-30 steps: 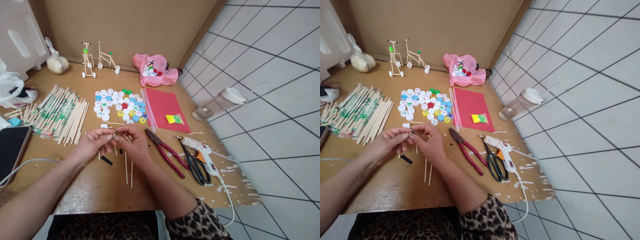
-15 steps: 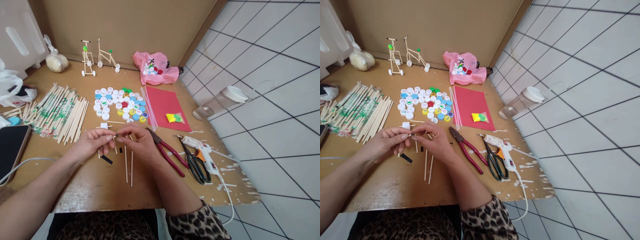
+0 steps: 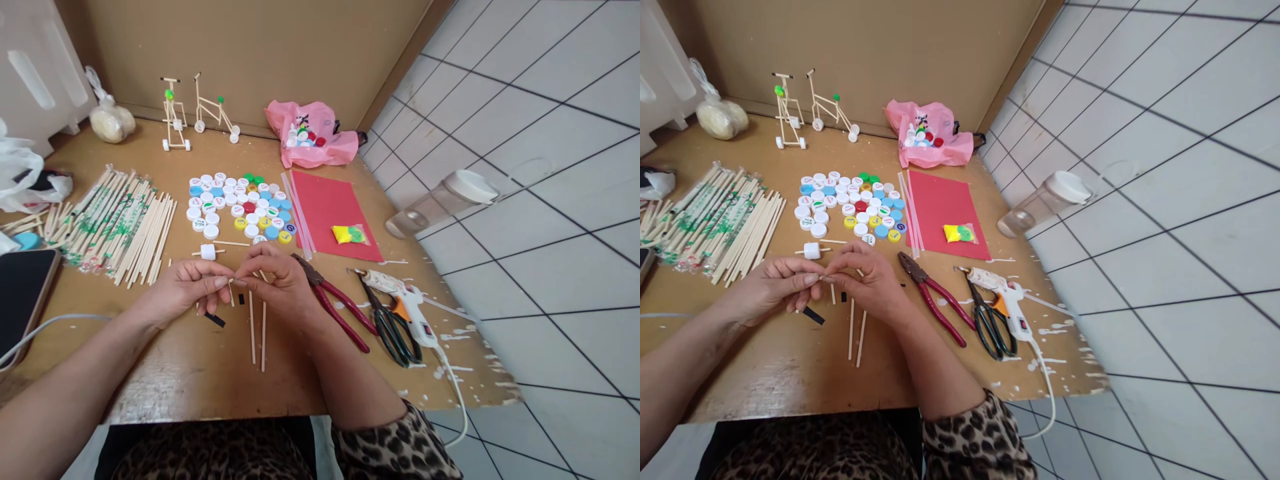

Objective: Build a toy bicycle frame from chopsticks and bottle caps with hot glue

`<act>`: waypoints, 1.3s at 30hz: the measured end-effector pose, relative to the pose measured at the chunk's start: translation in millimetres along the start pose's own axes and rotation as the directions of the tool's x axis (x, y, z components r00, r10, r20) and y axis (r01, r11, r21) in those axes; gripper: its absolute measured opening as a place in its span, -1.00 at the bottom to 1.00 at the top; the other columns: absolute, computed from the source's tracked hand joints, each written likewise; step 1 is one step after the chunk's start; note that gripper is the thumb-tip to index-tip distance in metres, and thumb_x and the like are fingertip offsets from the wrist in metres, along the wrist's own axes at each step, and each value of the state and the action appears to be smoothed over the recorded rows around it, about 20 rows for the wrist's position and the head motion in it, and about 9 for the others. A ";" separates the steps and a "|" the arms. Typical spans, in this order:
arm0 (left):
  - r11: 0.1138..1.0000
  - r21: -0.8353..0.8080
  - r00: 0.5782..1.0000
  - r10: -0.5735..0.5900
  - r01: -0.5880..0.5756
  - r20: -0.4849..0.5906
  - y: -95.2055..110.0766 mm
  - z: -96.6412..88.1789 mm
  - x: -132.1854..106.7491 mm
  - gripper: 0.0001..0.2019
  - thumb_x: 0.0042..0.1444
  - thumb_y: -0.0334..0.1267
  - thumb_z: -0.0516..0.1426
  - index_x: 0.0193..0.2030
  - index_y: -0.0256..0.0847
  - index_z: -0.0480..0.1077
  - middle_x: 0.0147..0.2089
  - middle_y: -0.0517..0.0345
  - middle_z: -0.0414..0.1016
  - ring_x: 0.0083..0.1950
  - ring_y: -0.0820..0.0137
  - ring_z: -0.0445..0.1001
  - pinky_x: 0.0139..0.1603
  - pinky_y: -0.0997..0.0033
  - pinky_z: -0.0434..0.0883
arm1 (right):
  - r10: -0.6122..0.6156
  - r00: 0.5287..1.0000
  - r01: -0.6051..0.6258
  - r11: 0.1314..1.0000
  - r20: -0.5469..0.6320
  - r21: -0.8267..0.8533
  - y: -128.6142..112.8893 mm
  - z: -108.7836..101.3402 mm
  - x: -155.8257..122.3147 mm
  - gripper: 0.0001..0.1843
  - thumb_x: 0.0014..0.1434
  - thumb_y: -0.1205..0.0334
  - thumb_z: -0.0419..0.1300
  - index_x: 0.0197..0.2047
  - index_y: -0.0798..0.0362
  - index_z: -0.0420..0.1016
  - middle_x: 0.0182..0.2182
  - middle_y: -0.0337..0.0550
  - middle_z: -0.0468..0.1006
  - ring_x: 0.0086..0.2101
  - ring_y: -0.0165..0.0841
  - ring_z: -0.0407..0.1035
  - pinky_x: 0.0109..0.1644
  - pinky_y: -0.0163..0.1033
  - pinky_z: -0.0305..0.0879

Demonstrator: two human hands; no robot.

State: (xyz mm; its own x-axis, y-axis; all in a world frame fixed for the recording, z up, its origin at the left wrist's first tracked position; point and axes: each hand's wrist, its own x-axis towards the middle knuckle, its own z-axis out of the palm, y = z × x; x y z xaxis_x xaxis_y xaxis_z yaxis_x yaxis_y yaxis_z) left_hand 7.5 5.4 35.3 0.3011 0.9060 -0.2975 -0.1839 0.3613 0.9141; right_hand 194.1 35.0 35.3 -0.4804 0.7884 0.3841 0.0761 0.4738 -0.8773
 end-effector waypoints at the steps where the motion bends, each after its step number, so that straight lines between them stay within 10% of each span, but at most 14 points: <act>1: 1.000 0.002 1.000 0.001 -0.001 0.002 0.1 0.1 -0.1 -0.68 -0.26 -0.09 0.42 -0.38 -0.23 0.55 -0.58 0.23 0.55 -0.68 0.58 0.34 -0.70 0.61 0.17 | 0.016 1.000 -0.017 0.999 0.008 0.037 -0.2 -0.6 0.2 -0.92 0.16 0.18 0.31 -0.37 -0.07 0.59 -0.31 -0.24 0.49 -0.22 -0.41 0.41 -0.05 -0.20 0.37; 7: 1.000 0.031 1.000 0.001 -0.002 0.014 0.7 -0.3 -0.6 -0.69 -0.21 -0.08 0.40 -0.36 -0.22 0.54 -0.57 0.24 0.55 -0.68 0.57 0.33 -0.70 0.59 0.15 | 0.083 0.997 -0.078 0.928 0.002 0.363 3.2 -5.9 1.6 -0.76 0.07 -0.06 0.35 -0.18 -0.23 0.63 -0.07 -0.24 0.57 -0.01 -0.36 0.41 0.03 -0.16 0.38; 29: 0.999 0.048 0.999 0.002 0.000 -0.037 0.8 1.1 2.0 -0.63 -0.24 -0.02 0.40 -0.40 -0.25 0.48 -0.51 0.17 0.58 -0.67 0.58 0.30 -0.68 0.58 0.19 | -0.059 0.998 0.059 0.975 0.007 -0.213 1.5 1.9 -2.5 -0.91 0.22 0.24 0.24 -0.33 -0.05 0.57 -0.20 -0.14 0.54 -0.14 -0.32 0.45 0.03 -0.10 0.39; 39: 0.998 0.061 1.000 -0.008 0.009 -0.015 -0.3 -1.8 0.9 -0.66 -0.15 -0.02 0.37 -0.38 -0.25 0.48 -0.49 0.14 0.59 -0.66 0.56 0.30 -0.67 0.57 0.16 | 0.027 0.999 -0.027 1.000 0.017 0.005 4.2 -8.0 -0.3 -0.76 0.09 0.21 0.37 -0.14 -0.20 0.59 -0.06 -0.23 0.59 0.02 -0.32 0.43 0.21 -0.02 0.29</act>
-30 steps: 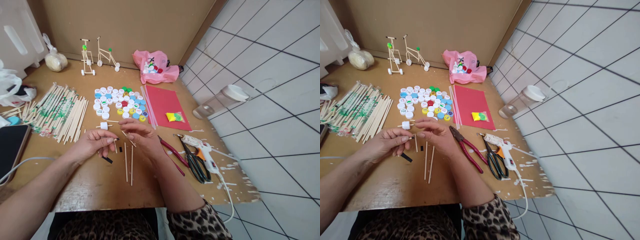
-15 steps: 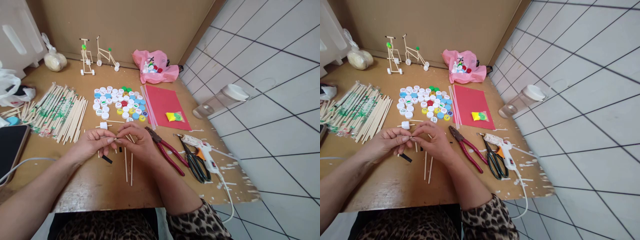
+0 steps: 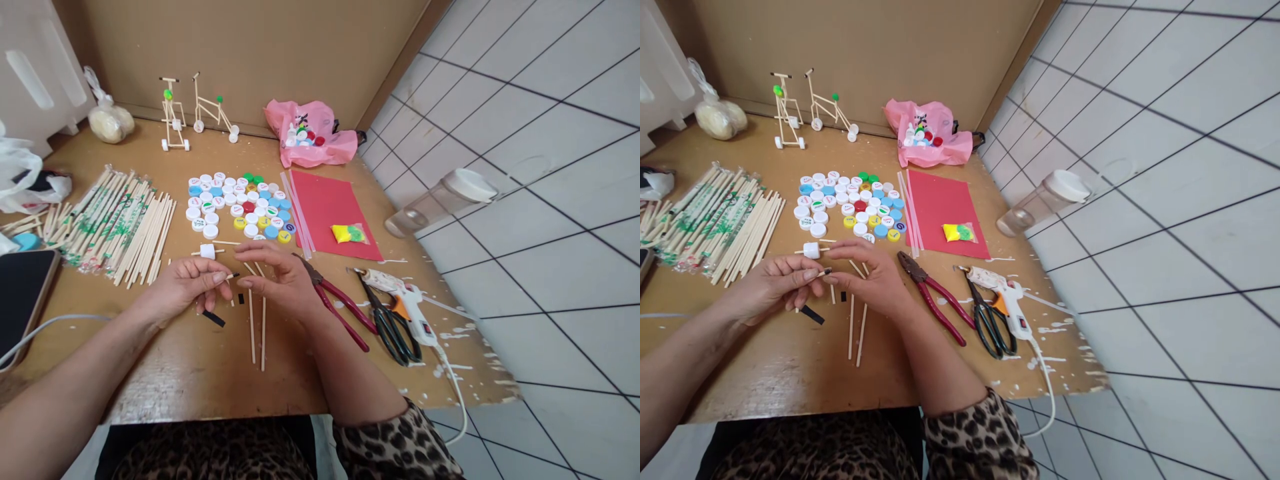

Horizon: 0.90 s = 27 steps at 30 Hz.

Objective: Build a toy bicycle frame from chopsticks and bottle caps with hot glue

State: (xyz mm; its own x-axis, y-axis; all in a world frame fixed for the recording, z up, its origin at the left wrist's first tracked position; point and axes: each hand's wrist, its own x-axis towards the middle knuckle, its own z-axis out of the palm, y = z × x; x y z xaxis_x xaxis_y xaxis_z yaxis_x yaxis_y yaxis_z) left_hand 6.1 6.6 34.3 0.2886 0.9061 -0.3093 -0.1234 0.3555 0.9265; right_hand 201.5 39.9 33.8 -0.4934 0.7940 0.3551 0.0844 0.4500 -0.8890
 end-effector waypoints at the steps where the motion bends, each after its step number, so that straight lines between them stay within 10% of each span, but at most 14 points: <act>1: 1.000 0.002 1.000 0.000 0.000 0.005 -0.1 -0.2 0.1 -0.66 -0.14 -0.02 0.36 -0.38 -0.25 0.48 -0.49 0.14 0.59 -0.66 0.56 0.30 -0.67 0.57 0.16 | 0.017 1.000 -0.017 1.000 0.022 -0.004 0.0 1.2 0.0 -0.79 0.09 0.23 0.37 -0.17 -0.18 0.60 -0.07 -0.23 0.59 0.00 -0.33 0.44 0.19 -0.03 0.31; 15: 0.998 0.055 0.997 -0.020 0.016 0.069 4.0 2.9 -0.8 -0.62 -0.15 0.07 0.34 -0.46 -0.24 0.46 -0.55 0.15 0.56 -0.69 0.59 0.25 -0.71 0.57 0.12 | 0.034 0.998 -0.032 0.999 0.046 -0.039 -1.5 8.0 -2.1 -0.96 0.17 0.25 0.30 -0.29 -0.09 0.59 -0.13 -0.19 0.53 -0.07 -0.34 0.44 0.12 -0.07 0.35; 20: 1.000 0.016 0.999 -0.012 0.011 0.042 2.0 0.9 -0.4 -0.61 -0.18 0.08 0.36 -0.43 -0.23 0.48 -0.55 0.16 0.56 -0.70 0.59 0.24 -0.71 0.56 0.11 | 0.065 0.996 -0.070 0.995 0.065 0.072 -1.2 1.9 -0.1 -0.53 0.04 0.13 0.40 0.05 -0.30 0.52 0.21 -0.23 0.40 0.23 -0.25 0.23 0.25 0.01 0.24; 27: 1.000 0.007 0.999 0.023 -0.022 -0.022 2.3 1.2 -0.3 -0.65 -0.18 -0.02 0.38 -0.35 -0.22 0.49 -0.51 0.17 0.59 -0.67 0.57 0.29 -0.68 0.55 0.15 | 0.155 0.987 -0.146 0.974 -0.041 0.174 2.5 3.5 -0.3 -0.83 0.04 0.13 0.38 -0.25 -0.11 0.61 -0.22 -0.25 0.62 -0.12 -0.35 0.47 0.08 -0.12 0.35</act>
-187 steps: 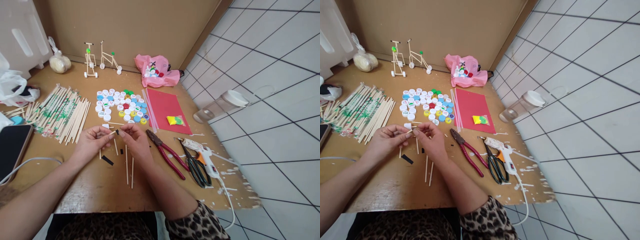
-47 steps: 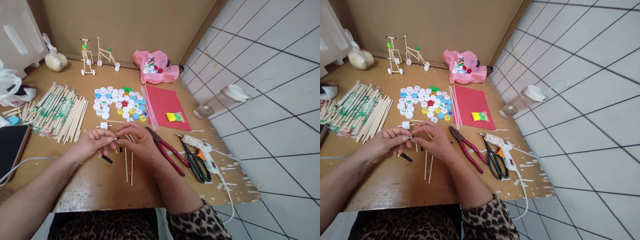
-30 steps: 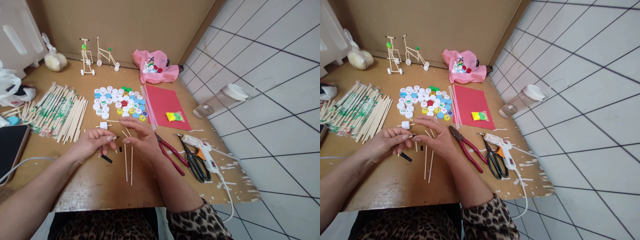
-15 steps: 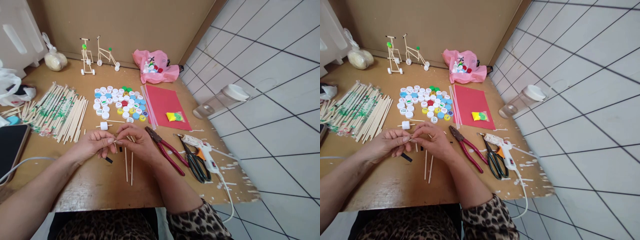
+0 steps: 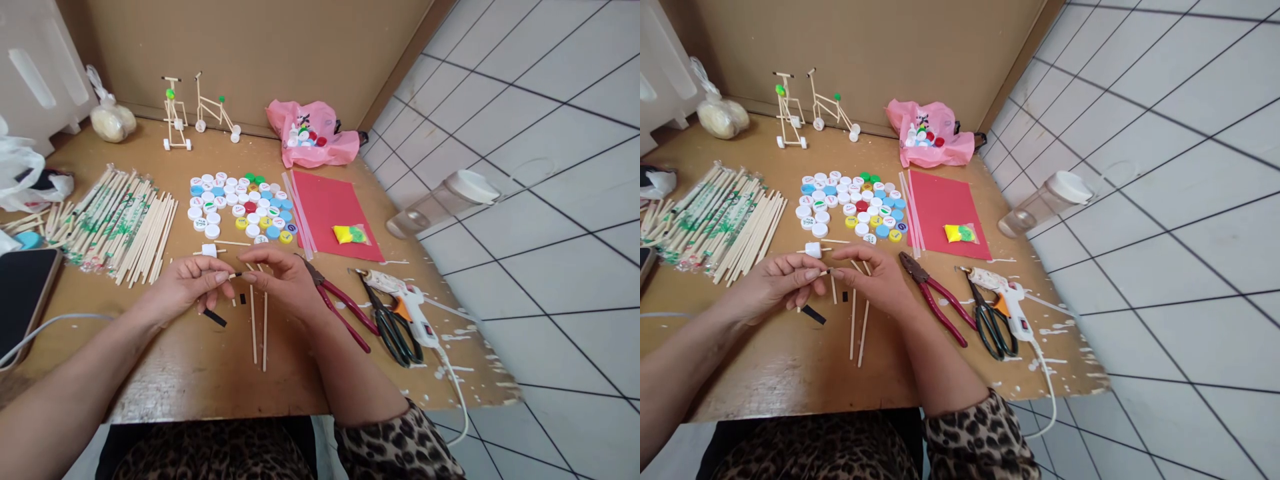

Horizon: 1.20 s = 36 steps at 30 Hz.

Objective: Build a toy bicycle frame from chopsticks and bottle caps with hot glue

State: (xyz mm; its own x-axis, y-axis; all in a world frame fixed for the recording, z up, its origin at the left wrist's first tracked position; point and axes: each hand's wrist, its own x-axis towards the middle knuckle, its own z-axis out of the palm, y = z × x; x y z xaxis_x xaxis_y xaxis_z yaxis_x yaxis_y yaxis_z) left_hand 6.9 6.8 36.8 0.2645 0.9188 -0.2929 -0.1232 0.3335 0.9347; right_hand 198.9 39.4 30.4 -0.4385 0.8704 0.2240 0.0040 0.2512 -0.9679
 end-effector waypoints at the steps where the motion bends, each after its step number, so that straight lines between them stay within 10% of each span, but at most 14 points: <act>1: 1.000 0.004 1.000 0.005 -0.005 -0.004 -0.1 -0.3 0.2 -0.67 -0.16 -0.04 0.37 -0.34 -0.22 0.49 -0.50 0.16 0.59 -0.67 0.56 0.30 -0.67 0.55 0.16 | 0.030 1.000 -0.030 1.000 -0.007 -0.002 -0.1 1.2 -0.3 -0.86 0.04 0.14 0.37 -0.28 -0.08 0.60 -0.28 -0.27 0.61 -0.19 -0.37 0.47 0.02 -0.16 0.36; 7: 0.997 0.044 0.996 0.069 -0.066 -0.053 -0.3 1.2 0.6 -0.70 -0.13 -0.09 0.35 -0.31 -0.24 0.51 -0.48 0.15 0.58 -0.66 0.56 0.30 -0.67 0.54 0.19 | 0.101 0.994 -0.104 0.990 -0.028 -0.098 -6.5 6.9 -1.5 -0.83 0.14 0.14 0.25 -0.42 0.02 0.50 -0.50 -0.31 0.48 -0.43 -0.45 0.33 -0.25 -0.29 0.29; 19: 0.989 0.101 0.993 0.111 -0.106 -0.045 -6.7 2.6 2.0 -0.71 -0.13 -0.09 0.33 -0.32 -0.23 0.50 -0.50 0.17 0.57 -0.67 0.55 0.31 -0.69 0.56 0.20 | -0.172 0.984 0.170 0.814 0.050 -0.555 -0.5 16.0 -2.3 -0.62 0.31 0.15 0.05 -0.54 0.05 0.35 -0.58 -0.27 0.36 -0.47 -0.43 0.22 -0.31 -0.28 0.14; 28: 0.992 0.077 0.991 0.103 -0.096 -0.087 -5.0 4.4 2.3 -0.71 -0.18 -0.10 0.35 -0.37 -0.23 0.49 -0.53 0.18 0.57 -0.68 0.56 0.30 -0.70 0.57 0.19 | 0.145 0.986 -0.160 0.968 -0.087 -0.193 -7.5 11.2 -2.4 -0.34 0.32 -0.25 -0.15 -0.38 0.06 0.54 -0.46 -0.15 0.55 -0.37 -0.36 0.45 -0.26 -0.27 0.35; 36: 0.993 0.064 0.989 0.106 -0.099 -0.108 -5.9 5.6 3.2 -0.70 -0.21 -0.09 0.36 -0.38 -0.22 0.47 -0.54 0.18 0.56 -0.68 0.56 0.31 -0.71 0.58 0.19 | 0.078 0.992 -0.099 0.968 -0.097 -0.231 -4.5 14.4 -3.0 -0.59 0.23 -0.07 0.11 -0.48 0.05 0.45 -0.55 -0.27 0.42 -0.46 -0.42 0.31 -0.35 -0.31 0.23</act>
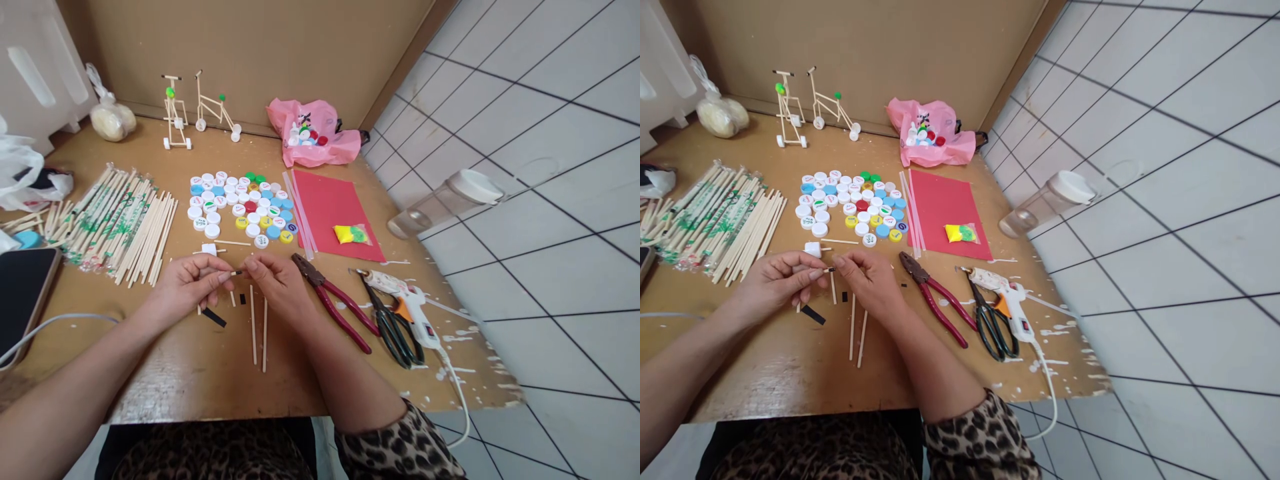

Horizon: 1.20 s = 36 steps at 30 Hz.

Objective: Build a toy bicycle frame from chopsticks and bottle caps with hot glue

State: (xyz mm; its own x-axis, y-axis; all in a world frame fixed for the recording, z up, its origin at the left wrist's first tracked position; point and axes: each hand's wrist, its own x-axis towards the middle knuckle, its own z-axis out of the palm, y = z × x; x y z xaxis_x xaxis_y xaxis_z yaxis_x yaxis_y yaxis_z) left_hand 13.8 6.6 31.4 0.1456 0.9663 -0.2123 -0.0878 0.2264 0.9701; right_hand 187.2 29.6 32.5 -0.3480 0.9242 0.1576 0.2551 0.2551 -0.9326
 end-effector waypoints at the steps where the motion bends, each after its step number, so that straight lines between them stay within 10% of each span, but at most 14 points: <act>1: 1.000 0.000 1.000 0.007 -0.007 -0.006 -0.3 0.0 -0.1 -0.70 -0.21 -0.10 0.36 -0.39 -0.22 0.47 -0.54 0.19 0.56 -0.68 0.56 0.31 -0.71 0.58 0.20 | -0.001 1.000 0.001 1.000 -0.001 0.000 -0.1 0.6 0.0 -0.64 0.21 -0.02 0.14 -0.48 0.05 0.45 -0.55 -0.28 0.42 -0.46 -0.43 0.30 -0.34 -0.31 0.23; 8: 1.000 0.024 1.000 0.017 -0.017 -0.012 -2.0 0.4 -0.7 -0.73 -0.20 -0.12 0.35 -0.38 -0.20 0.47 -0.52 0.20 0.56 -0.67 0.56 0.33 -0.70 0.58 0.21 | 0.057 0.998 -0.057 0.998 0.026 -0.008 1.5 4.8 0.5 -0.74 0.14 0.12 0.22 -0.52 0.06 0.47 -0.57 -0.28 0.46 -0.49 -0.45 0.27 -0.35 -0.32 0.22; 16: 1.000 -0.004 0.997 0.012 -0.012 -0.071 2.0 0.3 -0.7 -0.67 -0.26 -0.08 0.39 -0.41 -0.22 0.47 -0.52 0.16 0.57 -0.65 0.54 0.35 -0.69 0.58 0.23 | 0.158 0.987 -0.156 0.973 0.005 0.171 -4.7 0.2 -0.3 -0.41 0.22 -0.27 0.02 -0.16 0.08 0.60 -0.32 -0.10 0.62 -0.30 -0.32 0.47 -0.13 -0.17 0.39; 28: 1.000 -0.029 0.999 0.004 -0.006 -0.043 2.2 -0.9 -1.6 -0.70 -0.23 -0.13 0.39 -0.40 -0.22 0.47 -0.50 0.16 0.57 -0.63 0.54 0.35 -0.67 0.57 0.22 | 0.125 0.992 -0.127 0.986 0.025 0.112 -1.7 3.4 -1.3 -0.60 0.19 -0.10 0.14 -0.44 0.06 0.51 -0.55 -0.29 0.44 -0.46 -0.43 0.30 -0.32 -0.30 0.27; 36: 0.939 -0.310 0.983 -0.107 0.150 0.151 4.6 -9.2 -0.3 -0.66 -0.25 -0.12 0.44 -0.41 -0.24 0.47 -0.60 0.26 0.46 -0.68 0.62 0.21 -0.70 0.63 0.10 | -0.203 0.974 0.200 0.979 -0.105 -0.032 -3.9 1.3 -9.1 -0.69 0.31 0.03 0.06 -0.08 -0.07 0.56 -0.23 -0.14 0.61 -0.22 -0.32 0.46 -0.08 -0.15 0.40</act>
State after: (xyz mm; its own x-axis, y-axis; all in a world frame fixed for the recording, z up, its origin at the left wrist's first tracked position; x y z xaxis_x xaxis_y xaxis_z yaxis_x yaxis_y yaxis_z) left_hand 4.3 8.5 34.9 0.3015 0.9067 -0.2948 -0.3659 0.3956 0.8424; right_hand 188.2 19.8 34.3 -0.2961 0.8779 0.3763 0.2095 0.4440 -0.8712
